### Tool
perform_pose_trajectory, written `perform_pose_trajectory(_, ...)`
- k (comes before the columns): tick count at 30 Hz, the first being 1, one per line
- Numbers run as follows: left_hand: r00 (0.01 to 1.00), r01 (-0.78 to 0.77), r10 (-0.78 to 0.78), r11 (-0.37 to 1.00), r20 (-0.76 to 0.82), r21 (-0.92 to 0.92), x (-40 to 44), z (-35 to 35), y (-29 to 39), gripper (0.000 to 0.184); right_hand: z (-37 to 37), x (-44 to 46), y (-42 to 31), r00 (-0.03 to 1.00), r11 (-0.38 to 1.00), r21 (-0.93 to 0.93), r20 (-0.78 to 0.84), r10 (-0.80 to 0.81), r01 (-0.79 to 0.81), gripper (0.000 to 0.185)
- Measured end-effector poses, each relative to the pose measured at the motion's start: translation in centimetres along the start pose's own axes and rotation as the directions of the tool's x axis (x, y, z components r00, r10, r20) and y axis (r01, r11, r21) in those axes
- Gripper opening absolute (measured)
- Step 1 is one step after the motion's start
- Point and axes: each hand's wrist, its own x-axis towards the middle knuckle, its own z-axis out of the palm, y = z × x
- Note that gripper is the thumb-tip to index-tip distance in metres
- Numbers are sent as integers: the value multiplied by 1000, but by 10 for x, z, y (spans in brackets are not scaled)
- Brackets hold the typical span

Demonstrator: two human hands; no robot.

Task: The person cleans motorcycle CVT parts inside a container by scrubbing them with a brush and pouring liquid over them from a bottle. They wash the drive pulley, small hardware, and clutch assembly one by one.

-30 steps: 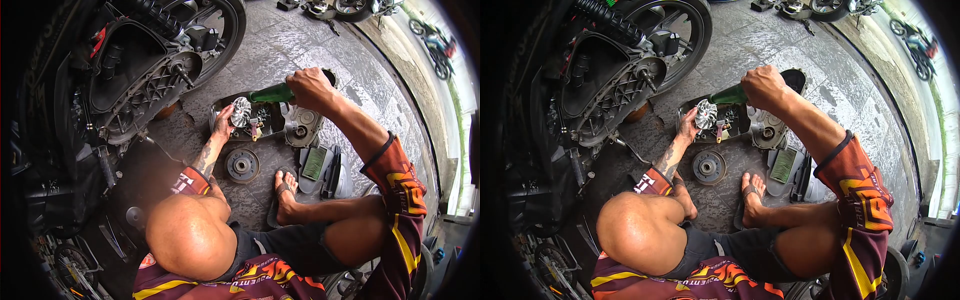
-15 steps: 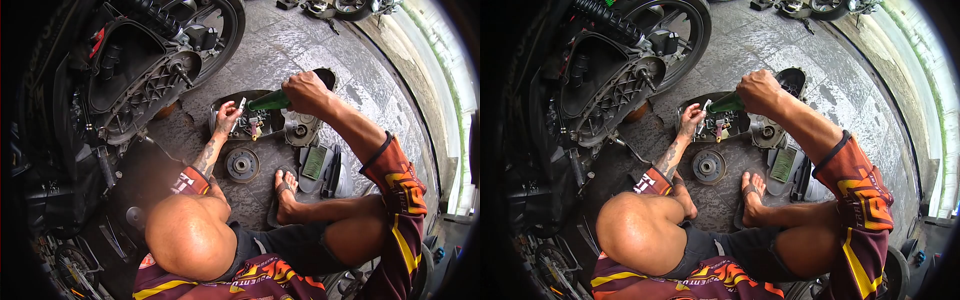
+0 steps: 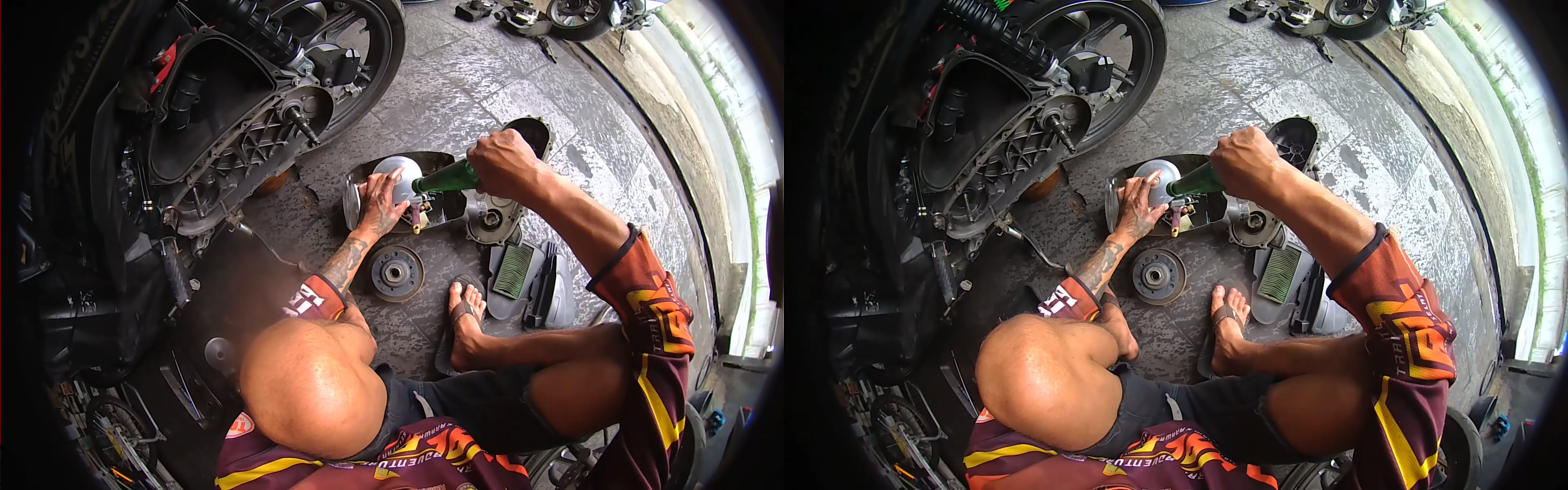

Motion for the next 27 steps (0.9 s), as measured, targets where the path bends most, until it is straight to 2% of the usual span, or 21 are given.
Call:
perform_pose_trajectory(3,999,8,-8,1000,31,3,-1,-3,3,84,-1,2,0,1000,1000,0,-22,4,-4,23)
perform_pose_trajectory(5,997,-69,67,995,33,78,-3,-3,2,85,-3,3,2,1000,1000,1,-26,7,-7,23)
perform_pose_trajectory(7,991,-131,125,984,53,118,-4,-7,5,85,0,4,6,996,998,-19,-67,55,-56,6)
perform_pose_trajectory(10,968,-247,235,955,92,163,-5,-8,6,83,1,5,15,991,996,-22,-97,87,-89,7)
perform_pose_trajectory(15,952,-299,273,926,139,231,-9,-5,6,80,-1,0,27,991,989,-69,-37,128,-130,7)
perform_pose_trajectory(23,940,-338,310,907,143,250,-10,-3,8,77,-2,2,21,992,994,-24,-71,104,-106,7)
perform_pose_trajectory(27,954,-284,250,929,163,237,-10,-5,4,83,4,4,18,995,998,1,-85,58,-58,9)
